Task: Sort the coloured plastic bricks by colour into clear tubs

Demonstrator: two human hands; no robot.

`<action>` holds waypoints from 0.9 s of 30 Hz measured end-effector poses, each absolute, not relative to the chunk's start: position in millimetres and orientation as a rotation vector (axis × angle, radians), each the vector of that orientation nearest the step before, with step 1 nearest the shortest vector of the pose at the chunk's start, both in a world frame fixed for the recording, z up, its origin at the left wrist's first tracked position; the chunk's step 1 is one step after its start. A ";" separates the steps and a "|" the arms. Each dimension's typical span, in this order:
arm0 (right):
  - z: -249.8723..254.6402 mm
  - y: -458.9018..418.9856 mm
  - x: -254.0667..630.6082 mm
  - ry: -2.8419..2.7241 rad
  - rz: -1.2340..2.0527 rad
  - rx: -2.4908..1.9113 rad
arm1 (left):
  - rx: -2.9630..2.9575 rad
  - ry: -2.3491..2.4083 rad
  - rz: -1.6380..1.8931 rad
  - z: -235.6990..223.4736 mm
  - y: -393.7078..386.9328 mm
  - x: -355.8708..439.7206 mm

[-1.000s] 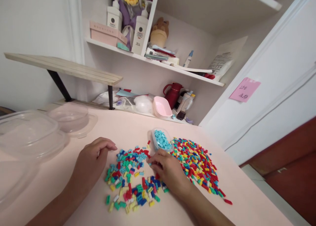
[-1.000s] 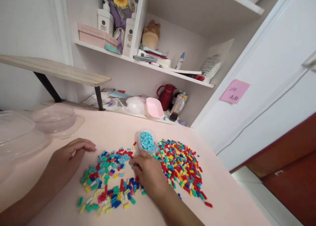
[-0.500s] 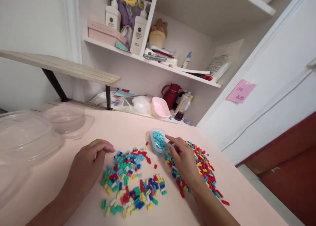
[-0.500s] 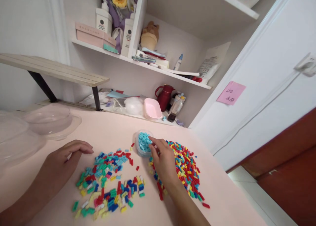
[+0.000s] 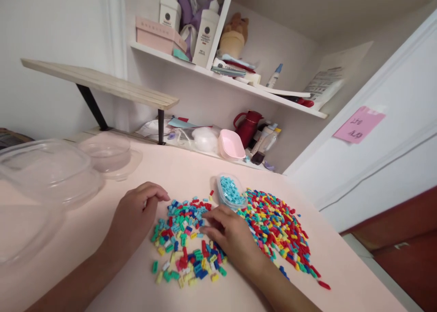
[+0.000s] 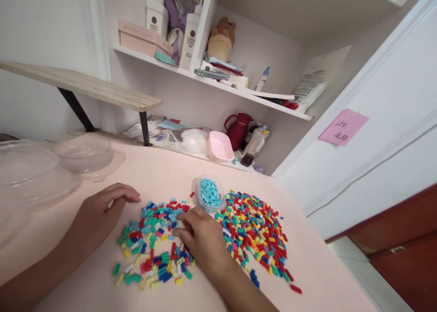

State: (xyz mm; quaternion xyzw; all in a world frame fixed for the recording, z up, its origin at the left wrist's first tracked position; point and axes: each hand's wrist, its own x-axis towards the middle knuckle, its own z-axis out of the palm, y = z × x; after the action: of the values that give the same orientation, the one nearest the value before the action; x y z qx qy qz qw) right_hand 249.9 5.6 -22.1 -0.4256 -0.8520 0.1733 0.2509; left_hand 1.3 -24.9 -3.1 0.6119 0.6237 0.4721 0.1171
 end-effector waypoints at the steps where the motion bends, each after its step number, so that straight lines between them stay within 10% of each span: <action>1: -23.7 6.8 249.6 -2.313 0.460 -1.171 | 1.793 1.821 1.375 -3.0 -25.1 1.5; 27: 7.8 25.9 289.7 -1.908 0.334 -1.178 | 1.785 1.853 1.343 -5.7 -20.4 -1.6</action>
State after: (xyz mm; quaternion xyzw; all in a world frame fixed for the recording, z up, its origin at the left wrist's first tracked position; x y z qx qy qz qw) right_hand 289.7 25.9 7.8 -0.4706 -0.7625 0.1336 0.4235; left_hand -1.6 -20.4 -5.7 0.6107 0.6338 0.4593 0.1196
